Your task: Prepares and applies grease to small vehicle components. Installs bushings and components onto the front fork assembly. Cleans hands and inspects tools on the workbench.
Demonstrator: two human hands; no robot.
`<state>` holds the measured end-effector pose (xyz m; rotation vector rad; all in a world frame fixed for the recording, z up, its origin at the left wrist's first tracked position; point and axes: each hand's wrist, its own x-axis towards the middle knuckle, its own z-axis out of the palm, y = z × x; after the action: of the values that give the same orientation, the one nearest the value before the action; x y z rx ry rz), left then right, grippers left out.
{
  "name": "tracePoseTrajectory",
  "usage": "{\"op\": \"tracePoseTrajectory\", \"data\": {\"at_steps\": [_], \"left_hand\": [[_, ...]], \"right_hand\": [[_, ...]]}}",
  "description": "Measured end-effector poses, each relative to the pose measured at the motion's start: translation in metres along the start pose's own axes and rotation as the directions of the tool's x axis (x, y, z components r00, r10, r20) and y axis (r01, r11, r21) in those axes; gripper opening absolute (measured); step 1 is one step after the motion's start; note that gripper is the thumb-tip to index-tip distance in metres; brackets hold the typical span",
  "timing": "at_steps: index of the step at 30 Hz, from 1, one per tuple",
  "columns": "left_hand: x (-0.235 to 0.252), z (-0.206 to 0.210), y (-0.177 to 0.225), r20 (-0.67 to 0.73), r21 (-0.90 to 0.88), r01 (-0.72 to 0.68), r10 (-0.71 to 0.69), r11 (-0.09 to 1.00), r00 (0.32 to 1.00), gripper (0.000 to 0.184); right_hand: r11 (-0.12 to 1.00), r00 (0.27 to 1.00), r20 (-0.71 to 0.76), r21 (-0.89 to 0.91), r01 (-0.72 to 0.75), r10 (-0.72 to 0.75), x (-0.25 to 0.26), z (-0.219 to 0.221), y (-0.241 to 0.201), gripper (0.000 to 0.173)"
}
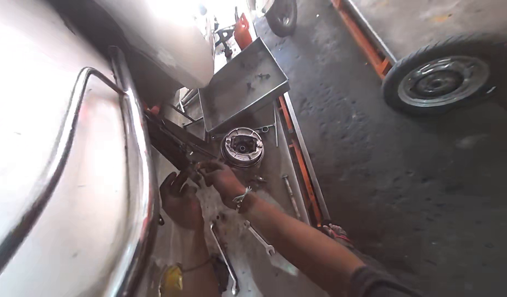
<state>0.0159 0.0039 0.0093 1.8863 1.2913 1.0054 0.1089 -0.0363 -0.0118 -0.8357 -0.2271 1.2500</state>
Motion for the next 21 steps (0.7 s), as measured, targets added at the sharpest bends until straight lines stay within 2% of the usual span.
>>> {"op": "tracePoseTrajectory", "data": {"at_steps": [2, 5, 7, 9, 11, 13, 15, 16, 18, 19, 21], "left_hand": [[-0.004, 0.001, -0.007, -0.032, 0.039, -0.07, 0.071, 0.997, 0.997, 0.053], [-0.018, -0.003, -0.018, -0.027, 0.12, -0.259, 0.264, 0.958, 0.964, 0.046], [-0.03, -0.006, -0.017, 0.026, 0.229, -0.304, 0.306, 0.925, 0.952, 0.045], [-0.043, -0.009, -0.016, 0.093, 0.318, -0.272, 0.256, 0.908, 0.962, 0.051], [-0.053, -0.011, -0.022, 0.087, 0.32, -0.14, 0.118, 0.937, 0.989, 0.053], [-0.066, -0.018, -0.027, 0.041, 0.216, -0.058, 0.05, 0.975, 0.998, 0.053], [-0.088, -0.035, -0.039, -0.016, 0.075, -0.042, 0.043, 0.996, 0.999, 0.056], [-0.101, -0.048, -0.045, -0.037, 0.022, -0.033, 0.033, 0.999, 0.999, 0.058], [-0.125, -0.08, -0.059, -0.137, -0.043, -0.011, 0.005, 0.999, 0.991, 0.063], [-0.138, -0.1, -0.067, -0.209, -0.069, 0.006, -0.021, 0.998, 0.978, 0.063], [-0.162, -0.144, -0.098, -0.317, -0.048, 0.036, -0.049, 0.998, 0.947, 0.061]], "right_hand": [[0.998, 0.999, -0.007, -0.042, 0.04, -0.04, -0.007, 0.0, 0.003, 0.024], [0.988, 0.998, -0.007, -0.146, 0.058, -0.06, -0.016, -0.005, 0.014, 0.027], [0.968, 0.994, -0.023, -0.232, 0.096, -0.105, -0.019, -0.008, 0.026, 0.031], [0.946, 0.984, -0.052, -0.288, 0.15, -0.172, -0.024, -0.009, 0.03, 0.034], [0.923, 0.966, -0.084, -0.327, 0.204, -0.243, -0.027, -0.008, 0.03, 0.034], [0.906, 0.953, -0.085, -0.345, 0.246, -0.292, -0.03, -0.007, 0.026, 0.035], [0.911, 0.951, -0.062, -0.311, 0.27, -0.303, -0.039, -0.004, 0.022, 0.035], [0.919, 0.956, -0.033, -0.288, 0.27, -0.292, -0.047, -0.002, 0.024, 0.034], [0.929, 0.969, 0.133, -0.282, 0.238, -0.208, -0.072, 0.001, 0.033, 0.034], [0.925, 0.969, 0.23, -0.344, 0.163, -0.085, -0.089, 0.005, 0.042, 0.04], [0.863, 0.886, 0.431, -0.499, 0.077, 0.171, -0.109, 0.015, 0.082, 0.06]]}}
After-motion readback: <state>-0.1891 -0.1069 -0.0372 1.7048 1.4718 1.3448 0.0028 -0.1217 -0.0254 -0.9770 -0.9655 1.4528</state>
